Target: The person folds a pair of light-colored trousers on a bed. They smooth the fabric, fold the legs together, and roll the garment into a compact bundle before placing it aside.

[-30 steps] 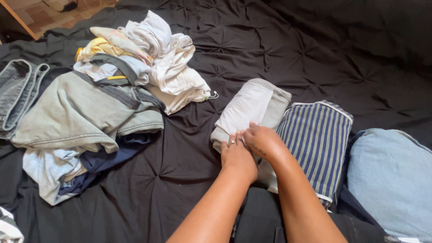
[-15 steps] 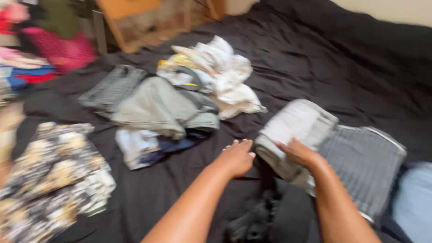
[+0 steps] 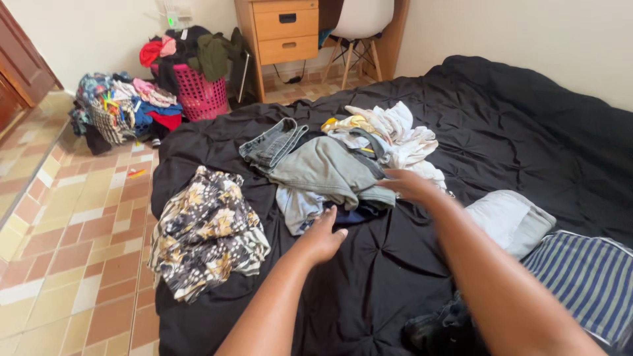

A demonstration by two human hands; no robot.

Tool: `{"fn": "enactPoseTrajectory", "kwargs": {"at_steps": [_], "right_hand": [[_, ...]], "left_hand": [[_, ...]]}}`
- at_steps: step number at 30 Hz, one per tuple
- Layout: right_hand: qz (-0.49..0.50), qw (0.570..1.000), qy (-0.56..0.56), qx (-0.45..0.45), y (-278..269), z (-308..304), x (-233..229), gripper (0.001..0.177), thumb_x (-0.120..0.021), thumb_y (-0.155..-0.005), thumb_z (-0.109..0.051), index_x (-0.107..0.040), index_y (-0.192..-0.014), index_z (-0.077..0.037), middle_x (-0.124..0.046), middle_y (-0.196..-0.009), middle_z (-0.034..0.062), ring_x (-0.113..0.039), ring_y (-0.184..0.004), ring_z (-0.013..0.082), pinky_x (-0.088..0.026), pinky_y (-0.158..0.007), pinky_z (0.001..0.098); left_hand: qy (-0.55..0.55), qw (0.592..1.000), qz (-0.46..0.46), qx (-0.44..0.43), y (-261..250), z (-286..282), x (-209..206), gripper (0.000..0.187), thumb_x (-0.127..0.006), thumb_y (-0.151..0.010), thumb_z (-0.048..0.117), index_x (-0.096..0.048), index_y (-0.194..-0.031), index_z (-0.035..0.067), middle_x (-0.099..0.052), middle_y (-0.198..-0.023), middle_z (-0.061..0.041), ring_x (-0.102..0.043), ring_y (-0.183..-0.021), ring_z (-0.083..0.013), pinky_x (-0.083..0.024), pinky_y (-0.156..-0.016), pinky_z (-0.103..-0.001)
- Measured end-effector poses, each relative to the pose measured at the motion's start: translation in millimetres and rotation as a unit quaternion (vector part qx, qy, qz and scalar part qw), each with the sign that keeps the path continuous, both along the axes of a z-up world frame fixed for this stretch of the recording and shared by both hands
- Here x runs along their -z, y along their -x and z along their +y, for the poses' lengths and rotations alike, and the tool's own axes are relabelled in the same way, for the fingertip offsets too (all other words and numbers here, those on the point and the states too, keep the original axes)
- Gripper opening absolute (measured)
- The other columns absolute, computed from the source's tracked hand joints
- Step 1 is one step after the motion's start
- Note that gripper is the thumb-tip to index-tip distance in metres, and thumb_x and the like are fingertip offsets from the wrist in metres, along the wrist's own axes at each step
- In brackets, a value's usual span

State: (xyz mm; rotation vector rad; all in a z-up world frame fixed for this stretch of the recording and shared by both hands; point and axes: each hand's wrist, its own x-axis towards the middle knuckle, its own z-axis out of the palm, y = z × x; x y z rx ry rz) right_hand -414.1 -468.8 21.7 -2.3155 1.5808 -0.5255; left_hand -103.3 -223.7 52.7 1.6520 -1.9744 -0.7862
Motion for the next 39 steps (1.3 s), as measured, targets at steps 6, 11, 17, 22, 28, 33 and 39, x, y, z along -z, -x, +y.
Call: {"fn": "enactPoseTrajectory", "kwargs": {"at_steps": [6, 11, 17, 22, 28, 33, 39], "right_hand": [[0.361, 0.927, 0.043, -0.097, -169.6, 34.5, 63.6, 0.038, -0.055, -0.094, -0.025, -0.069, -0.127, -0.038, -0.057, -0.146, -0.0125, -0.032, -0.151, 0.0336, -0.029, -0.117, 0.0604], [0.083, 0.982, 0.157, 0.067, -193.0, 41.9, 61.9, 0.032, -0.058, -0.098, -0.033, -0.08, -0.12, -0.026, -0.072, -0.108, 0.0227, -0.072, -0.099, 0.0396, -0.058, -0.089, 0.0482], [-0.259, 0.961, -0.07, -0.072, -211.5, 42.0, -27.3, 0.019, -0.075, -0.083, -0.022, -0.075, -0.094, -0.007, -0.069, -0.077, 0.0092, -0.058, -0.059, 0.0174, -0.042, -0.052, 0.0369], [-0.258, 0.959, -0.038, -0.112, -255.9, 147.3, -99.9, 0.013, -0.075, -0.08, -0.017, -0.078, -0.091, -0.01, -0.071, -0.073, -0.0014, -0.059, -0.062, 0.0062, -0.046, -0.052, 0.0248], [-0.362, 0.905, -0.137, -0.177, -307.1, 296.8, -154.1, 0.016, -0.069, -0.086, -0.014, -0.077, -0.097, -0.007, -0.062, -0.075, -0.0003, -0.049, -0.064, 0.0095, -0.036, -0.054, 0.0273], [-0.61, 0.744, -0.201, -0.187, -340.6, 346.7, -190.6, 0.024, -0.066, -0.089, -0.007, -0.07, -0.112, -0.003, -0.068, -0.097, 0.0029, -0.065, -0.09, 0.015, -0.054, -0.079, 0.029], [-0.552, 0.757, -0.283, -0.207, -274.0, 387.9, -178.5, 0.049, -0.064, -0.093, -0.019, -0.054, -0.139, -0.004, -0.069, -0.124, 0.007, -0.065, -0.117, 0.0181, -0.051, -0.103, 0.0309]], "left_hand": [[0.017, 0.997, 0.051, -0.049, -47.2, 65.3, -41.9, 0.084, -0.056, -0.095, 0.044, -0.017, -0.161, 0.01, -0.021, -0.168, -0.015, -0.02, -0.155, -0.0322, -0.021, -0.123, -0.04], [0.022, 0.991, 0.094, -0.089, -86.2, 117.4, -81.3, 0.08, -0.055, -0.097, 0.044, -0.022, -0.161, 0.01, -0.03, -0.162, -0.02, -0.027, -0.152, -0.034, -0.026, -0.121, -0.04], [0.021, 0.951, 0.257, -0.169, -82.0, 126.4, -82.6, 0.074, -0.058, -0.092, 0.044, -0.038, -0.155, 0.012, -0.047, -0.156, -0.016, -0.045, -0.145, -0.0307, -0.036, -0.115, -0.038], [0.011, 0.914, 0.362, -0.183, -56.6, 144.0, -68.1, 0.08, -0.07, -0.088, 0.041, -0.039, -0.153, 0.005, -0.047, -0.157, -0.017, -0.045, -0.147, -0.028, -0.034, -0.116, -0.036], [0.121, 0.861, 0.476, -0.128, -50.6, 184.6, -57.1, 0.077, -0.081, -0.072, 0.015, -0.05, -0.141, -0.001, -0.066, -0.133, -0.017, -0.065, -0.117, -0.0273, -0.05, -0.101, -0.038], [0.068, 0.829, 0.509, -0.221, -75.6, 212.6, -71.1, 0.055, -0.072, -0.08, 0.015, -0.061, -0.132, 0.0, -0.072, -0.118, -0.009, -0.066, -0.105, -0.0218, -0.051, -0.092, -0.035], [-0.03, 0.75, 0.625, -0.215, -106.7, 252.5, -87.5, 0.042, -0.067, -0.089, 0.024, -0.07, -0.12, -0.003, -0.075, -0.109, -0.012, -0.069, -0.098, -0.025, -0.052, -0.091, -0.036]]}}
